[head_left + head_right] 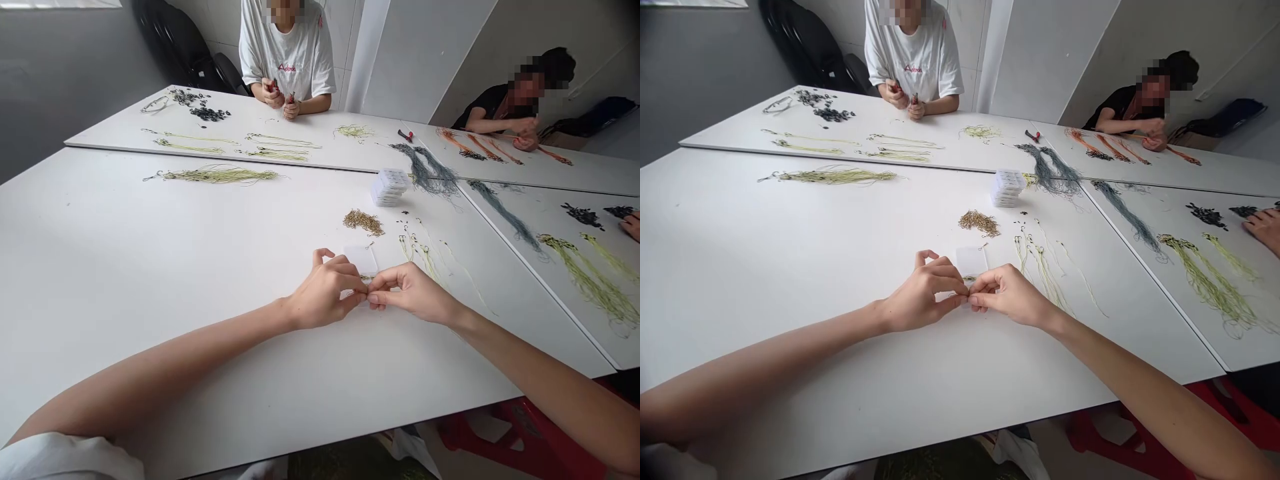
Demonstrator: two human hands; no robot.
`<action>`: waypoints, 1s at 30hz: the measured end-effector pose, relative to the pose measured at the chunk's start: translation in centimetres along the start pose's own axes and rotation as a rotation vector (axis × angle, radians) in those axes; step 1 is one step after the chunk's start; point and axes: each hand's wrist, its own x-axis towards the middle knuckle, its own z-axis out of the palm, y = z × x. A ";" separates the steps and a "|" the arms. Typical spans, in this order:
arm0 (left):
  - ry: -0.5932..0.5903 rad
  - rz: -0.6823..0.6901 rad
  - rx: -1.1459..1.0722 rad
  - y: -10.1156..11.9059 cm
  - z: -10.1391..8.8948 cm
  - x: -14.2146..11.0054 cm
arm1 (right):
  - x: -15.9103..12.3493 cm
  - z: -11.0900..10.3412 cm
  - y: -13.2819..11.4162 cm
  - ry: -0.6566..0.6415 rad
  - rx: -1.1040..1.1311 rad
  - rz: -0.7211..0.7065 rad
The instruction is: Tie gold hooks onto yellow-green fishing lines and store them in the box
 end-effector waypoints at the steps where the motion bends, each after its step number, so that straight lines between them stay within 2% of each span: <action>1: 0.000 -0.004 -0.006 0.0 -0.2 0.0 | -0.1 0.3 -0.2 0.026 -0.048 -0.013; 9: 0.035 -0.087 -0.103 -0.3 -1.1 -0.3 | -1.1 1.7 -1.3 0.188 -0.236 -0.130; 15: 0.025 -0.158 -0.147 -0.1 -0.8 -0.3 | -1.4 2.3 -0.5 0.302 -0.441 -0.292; 22: 0.021 -0.264 -0.311 0.2 -0.9 -0.2 | -1.4 2.6 0.7 0.357 -0.663 -0.536; 26: -0.021 -0.347 -0.421 0.1 -1.1 -0.2 | -1.6 2.5 0.8 0.363 -0.801 -0.572; 30: -0.031 -0.371 -0.444 0.0 -1.0 -0.2 | -1.7 2.5 0.9 0.361 -0.845 -0.576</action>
